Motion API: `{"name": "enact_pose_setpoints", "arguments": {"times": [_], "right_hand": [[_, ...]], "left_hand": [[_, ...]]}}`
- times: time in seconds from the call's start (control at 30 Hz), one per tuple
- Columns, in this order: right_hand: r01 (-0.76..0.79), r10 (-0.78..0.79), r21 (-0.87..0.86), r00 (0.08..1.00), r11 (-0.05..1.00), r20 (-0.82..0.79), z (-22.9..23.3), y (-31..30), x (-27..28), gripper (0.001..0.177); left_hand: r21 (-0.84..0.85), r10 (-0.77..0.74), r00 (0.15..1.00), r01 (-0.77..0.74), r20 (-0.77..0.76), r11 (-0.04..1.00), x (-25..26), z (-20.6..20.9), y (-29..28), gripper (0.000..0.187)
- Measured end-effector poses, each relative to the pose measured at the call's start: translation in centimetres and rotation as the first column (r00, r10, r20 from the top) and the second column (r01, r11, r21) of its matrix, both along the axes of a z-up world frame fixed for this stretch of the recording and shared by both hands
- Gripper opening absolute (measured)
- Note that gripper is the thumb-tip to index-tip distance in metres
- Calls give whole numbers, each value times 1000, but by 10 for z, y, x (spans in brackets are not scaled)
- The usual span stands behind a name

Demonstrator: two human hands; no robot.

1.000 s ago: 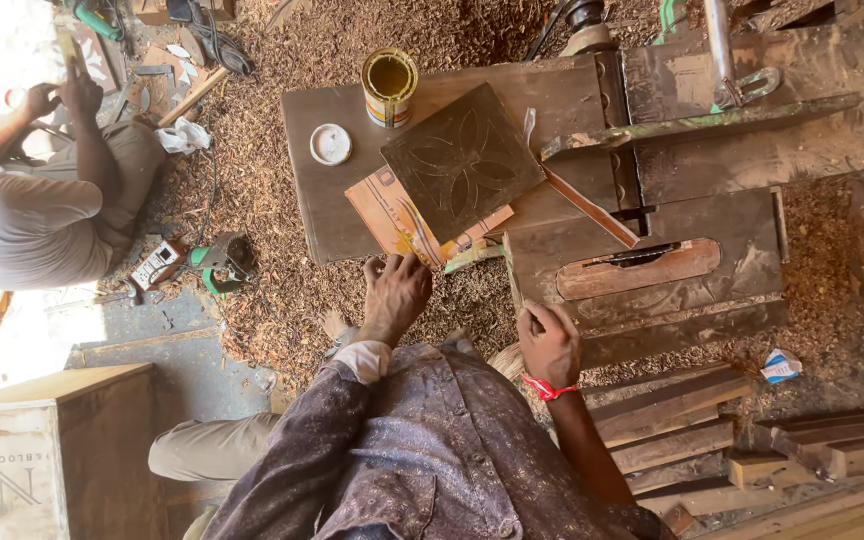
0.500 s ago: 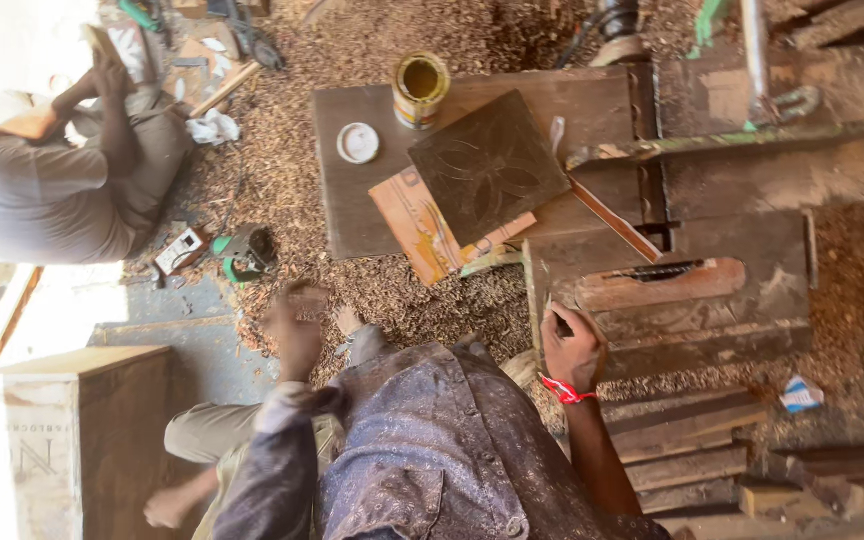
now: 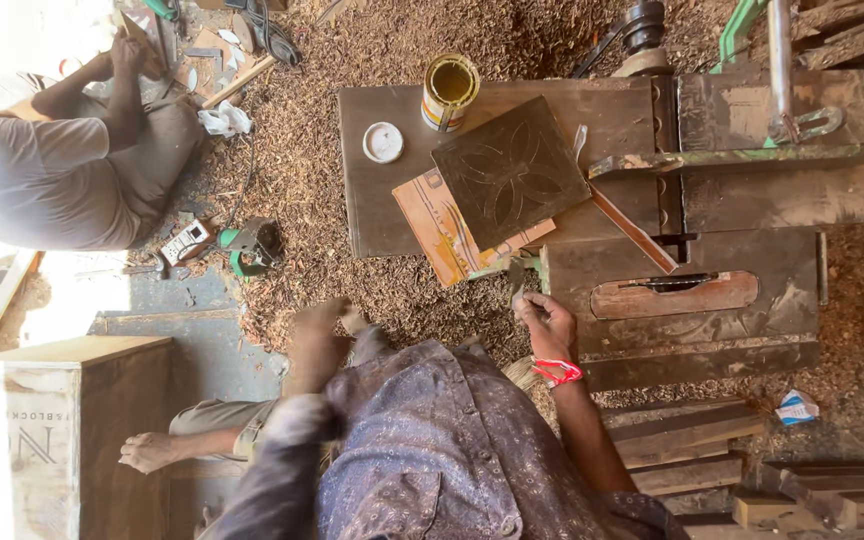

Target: The person applies a finish to a wooden board by hand and using a tool, dipping it into a can of liquid and spreading it across the surface of the wood.

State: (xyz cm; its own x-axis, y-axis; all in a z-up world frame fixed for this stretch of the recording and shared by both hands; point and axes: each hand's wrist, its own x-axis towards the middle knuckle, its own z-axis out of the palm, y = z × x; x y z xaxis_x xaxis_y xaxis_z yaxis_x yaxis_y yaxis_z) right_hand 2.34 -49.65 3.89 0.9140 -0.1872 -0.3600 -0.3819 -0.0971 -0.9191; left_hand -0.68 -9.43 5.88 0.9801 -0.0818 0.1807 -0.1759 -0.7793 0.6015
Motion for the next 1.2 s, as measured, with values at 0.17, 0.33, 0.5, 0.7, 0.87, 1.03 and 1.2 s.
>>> {"name": "enact_pose_setpoints", "arguments": {"times": [0.17, 0.33, 0.5, 0.7, 0.87, 1.03, 1.2], "right_hand": [[115, -114, 60, 993, 992, -19, -23, -16, -16, 28], [193, -192, 49, 981, 980, -29, -16, -45, -27, 26], [216, -216, 54, 976, 975, -15, -2, -66, -35, 26], [217, -218, 59, 976, 974, 8, 3, -60, -25, 27], [216, -216, 59, 976, 975, -8, 9, -52, -16, 26], [196, -198, 56, 980, 979, 19, 11, -42, -19, 26], [210, -210, 12, 978, 978, -4, 14, -45, -20, 26]], "left_hand": [[221, -403, 909, 418, -109, 881, 41, 10, -124, 36], [414, -358, 932, 345, -50, 842, 75, 3, -157, 52], [390, -361, 930, 356, -65, 849, 76, -5, -161, 47], [457, -420, 907, 389, -39, 800, 80, -19, -155, 54], [483, -457, 877, 467, -145, 741, 78, -20, -157, 63], [553, -527, 842, 495, -115, 671, 75, -4, -158, 76], [346, -452, 891, 435, -36, 831, 57, -10, -133, 65]]}}
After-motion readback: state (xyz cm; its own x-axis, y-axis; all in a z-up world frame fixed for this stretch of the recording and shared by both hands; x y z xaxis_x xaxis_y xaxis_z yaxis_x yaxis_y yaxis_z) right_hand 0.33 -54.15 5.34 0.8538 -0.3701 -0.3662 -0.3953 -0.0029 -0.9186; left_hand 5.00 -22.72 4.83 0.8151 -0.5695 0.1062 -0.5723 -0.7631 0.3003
